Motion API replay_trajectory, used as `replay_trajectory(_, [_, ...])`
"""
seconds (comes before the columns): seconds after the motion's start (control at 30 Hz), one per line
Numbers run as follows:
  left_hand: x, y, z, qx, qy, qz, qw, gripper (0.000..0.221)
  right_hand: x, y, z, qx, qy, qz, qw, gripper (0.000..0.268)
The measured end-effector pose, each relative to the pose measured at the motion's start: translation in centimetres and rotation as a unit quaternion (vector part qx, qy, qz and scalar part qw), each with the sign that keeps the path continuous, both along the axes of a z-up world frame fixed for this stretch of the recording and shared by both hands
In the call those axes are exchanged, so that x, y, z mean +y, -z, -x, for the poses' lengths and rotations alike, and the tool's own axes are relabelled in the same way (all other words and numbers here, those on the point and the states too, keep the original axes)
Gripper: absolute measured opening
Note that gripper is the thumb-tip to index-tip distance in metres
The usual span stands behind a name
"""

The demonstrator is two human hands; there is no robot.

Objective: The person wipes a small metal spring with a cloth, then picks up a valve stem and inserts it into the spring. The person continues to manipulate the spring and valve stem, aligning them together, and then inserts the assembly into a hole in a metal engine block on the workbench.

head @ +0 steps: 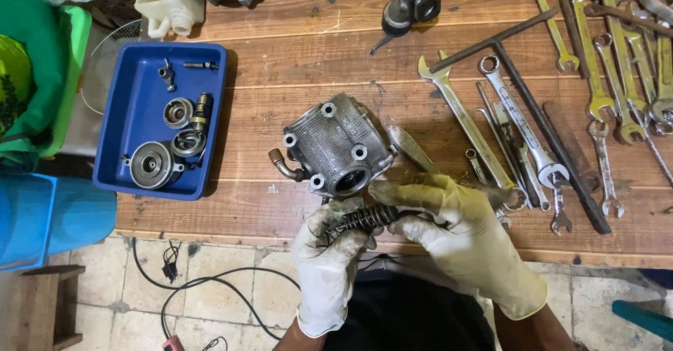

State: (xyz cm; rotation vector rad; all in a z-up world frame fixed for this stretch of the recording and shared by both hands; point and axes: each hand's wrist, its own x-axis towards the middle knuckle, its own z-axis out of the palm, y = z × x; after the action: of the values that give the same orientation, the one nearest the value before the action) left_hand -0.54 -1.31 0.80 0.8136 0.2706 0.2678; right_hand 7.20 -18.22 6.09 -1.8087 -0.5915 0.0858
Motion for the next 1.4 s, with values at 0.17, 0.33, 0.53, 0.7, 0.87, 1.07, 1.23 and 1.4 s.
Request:
replay_trajectory(0.17, [0.1,0.3,0.0,0.064,-0.015,-0.046,0.997,0.03,0.5,-1.1,-0.1,0.049,0.055,0.075,0.994,0.04])
replay_trajectory(0.33, [0.1,0.5,0.0,0.057,0.001,-0.028,0.998,0.034,0.7,-1.5,-0.3,0.074,0.039,0.043,0.996,0.045])
replay_trajectory(0.53, [0.1,1.4,-0.3,0.112,0.003,0.003,0.994,0.031,-0.6,1.5,-0.4,0.055,0.006,0.067,0.996,0.02])
replay_trajectory(0.7, [0.2,0.7,-0.8,0.141,0.032,0.026,0.989,0.033,-0.5,0.5,-0.7,0.007,-0.002,0.072,0.997,0.025])
replay_trajectory(0.87, [0.2,0.7,-0.7,0.111,0.046,0.038,0.992,0.03,-0.2,1.0,-0.9,0.073,0.0,0.014,0.997,0.025])
replay_trajectory(1.07, [-0.4,0.5,-0.6,0.115,0.106,0.094,0.983,0.046,0.1,2.6,-0.4,0.204,0.08,-0.083,0.972,0.03])
replay_trajectory(1.23, [-0.7,-0.1,-0.9,0.112,0.11,0.111,0.981,0.039,0.7,-0.8,-1.2,0.142,0.034,-0.082,0.986,0.022])
replay_trajectory(1.4, [-0.7,-0.1,-1.1,0.138,0.12,0.126,0.975,0.035,0.4,-0.1,-1.4,0.163,0.039,-0.072,0.983,0.022])
